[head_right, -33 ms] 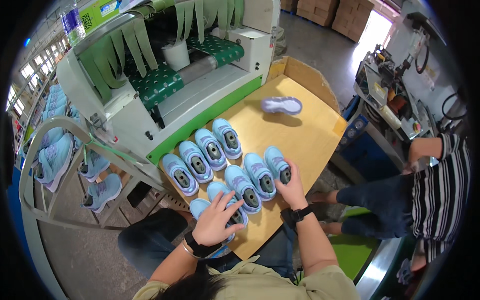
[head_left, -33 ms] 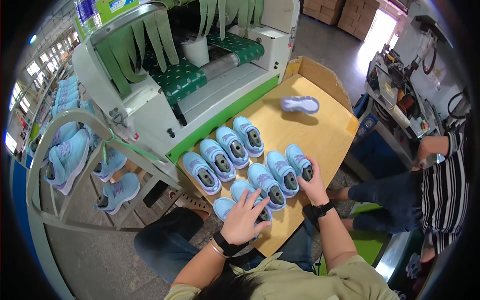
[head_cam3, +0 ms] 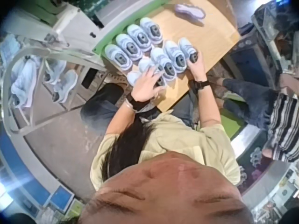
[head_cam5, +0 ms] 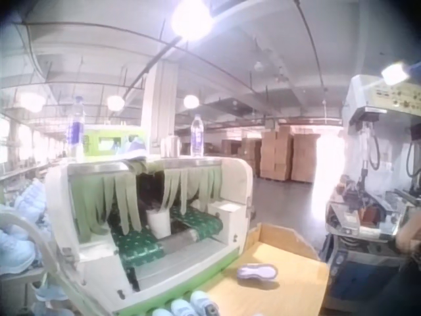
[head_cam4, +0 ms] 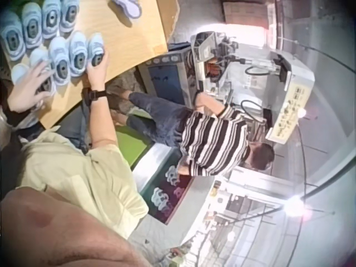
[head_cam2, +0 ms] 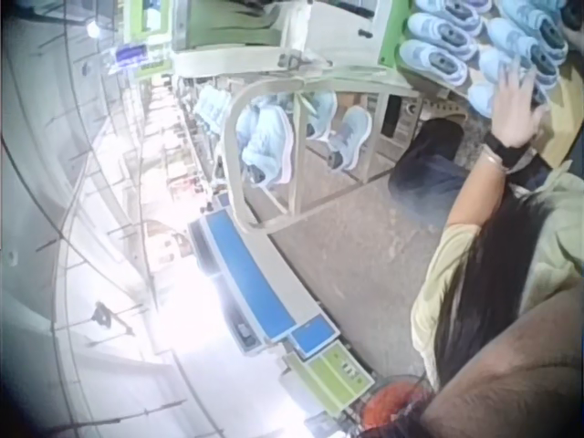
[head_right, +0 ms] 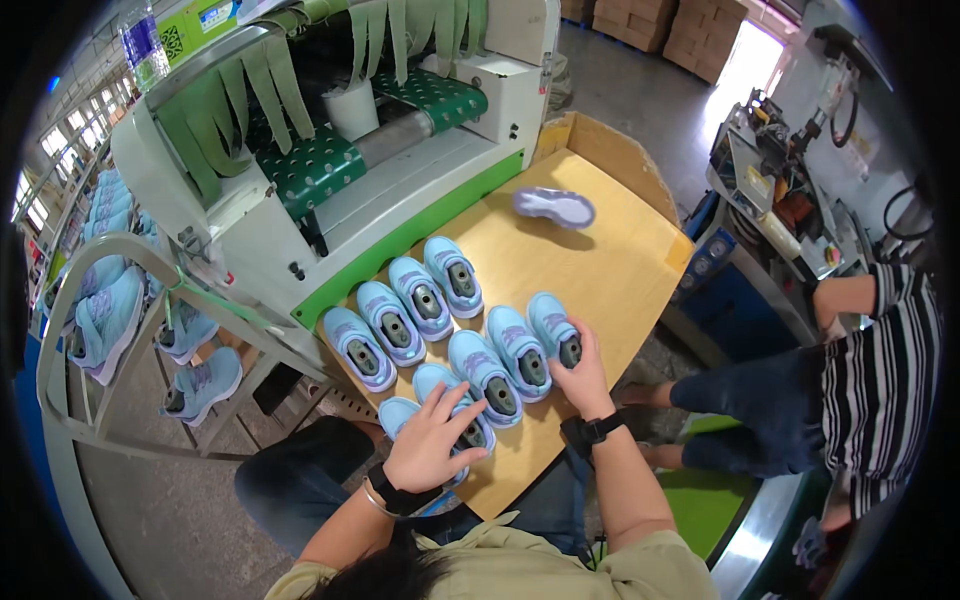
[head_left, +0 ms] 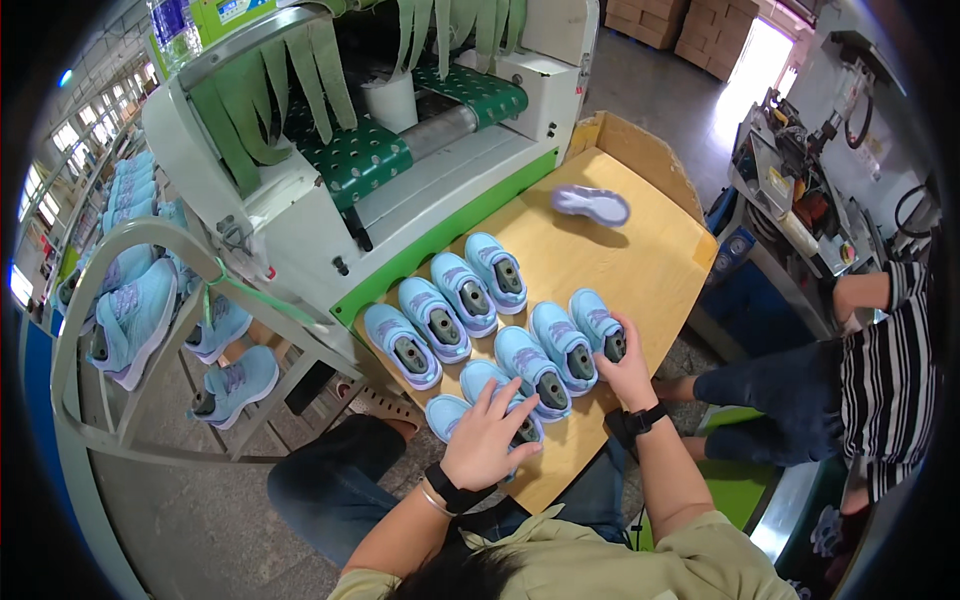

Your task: The person picks up light blue sneakers from a conveyor belt and a nearby rack, then places them into a cardboard box on the table. They arrange the shoes in rows inside the box, occasionally picking up pairs from the rack to add to the collection.

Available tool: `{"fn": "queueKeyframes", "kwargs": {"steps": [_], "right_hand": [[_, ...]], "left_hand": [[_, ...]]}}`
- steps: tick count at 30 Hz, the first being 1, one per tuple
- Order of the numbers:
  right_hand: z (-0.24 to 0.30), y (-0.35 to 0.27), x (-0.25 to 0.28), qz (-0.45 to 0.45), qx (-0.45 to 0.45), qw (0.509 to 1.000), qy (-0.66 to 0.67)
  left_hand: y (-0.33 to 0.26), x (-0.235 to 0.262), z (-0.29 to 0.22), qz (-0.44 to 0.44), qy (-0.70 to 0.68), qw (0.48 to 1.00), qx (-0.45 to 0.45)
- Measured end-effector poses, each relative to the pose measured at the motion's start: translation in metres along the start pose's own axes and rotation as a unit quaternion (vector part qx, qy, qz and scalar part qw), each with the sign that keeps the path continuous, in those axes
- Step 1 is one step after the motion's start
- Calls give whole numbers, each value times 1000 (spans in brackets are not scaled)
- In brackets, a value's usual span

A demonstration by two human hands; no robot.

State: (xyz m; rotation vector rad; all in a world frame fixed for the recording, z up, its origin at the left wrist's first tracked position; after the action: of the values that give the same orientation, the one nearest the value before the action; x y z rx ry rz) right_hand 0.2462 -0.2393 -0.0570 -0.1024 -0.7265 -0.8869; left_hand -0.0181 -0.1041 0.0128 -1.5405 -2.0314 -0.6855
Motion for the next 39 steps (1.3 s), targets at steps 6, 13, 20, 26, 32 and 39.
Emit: {"fn": "queueKeyframes", "kwargs": {"steps": [6,13,20,26,32,39], "right_hand": [[7,-1,0,-13,-16,999,27],[8,-1,3,-3,0,1000,-10],[14,1,4,10,-33,998,50],[26,81,42,231,-71,953,-182],[39,225,27,138,-45,891,-430],[-12,281,-19,102,-96,906,-400]], "left_hand": [[1,1,0,4,-1,1000,2],[0,2,-1,4,2,1000,2],[1,3,0,0,2,1000,-2],[2,3,-3,-2,4,1000,-2],[5,4,-4,3,6,1000,8],[8,5,-7,23,-1,1000,11]]}}
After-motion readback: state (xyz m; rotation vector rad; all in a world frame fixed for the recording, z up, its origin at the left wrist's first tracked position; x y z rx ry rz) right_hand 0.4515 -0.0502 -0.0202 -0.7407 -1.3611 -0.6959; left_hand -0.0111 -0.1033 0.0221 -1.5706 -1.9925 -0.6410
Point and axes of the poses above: each hand's wrist, its own y-axis towards the middle knuckle, its own x-axis out of the back of the hand, z = x × y, the point moved 5 cm from there along y, towards the middle knuckle, and after that the axes turned 12 degrees about -y, right-handed, at the moved point
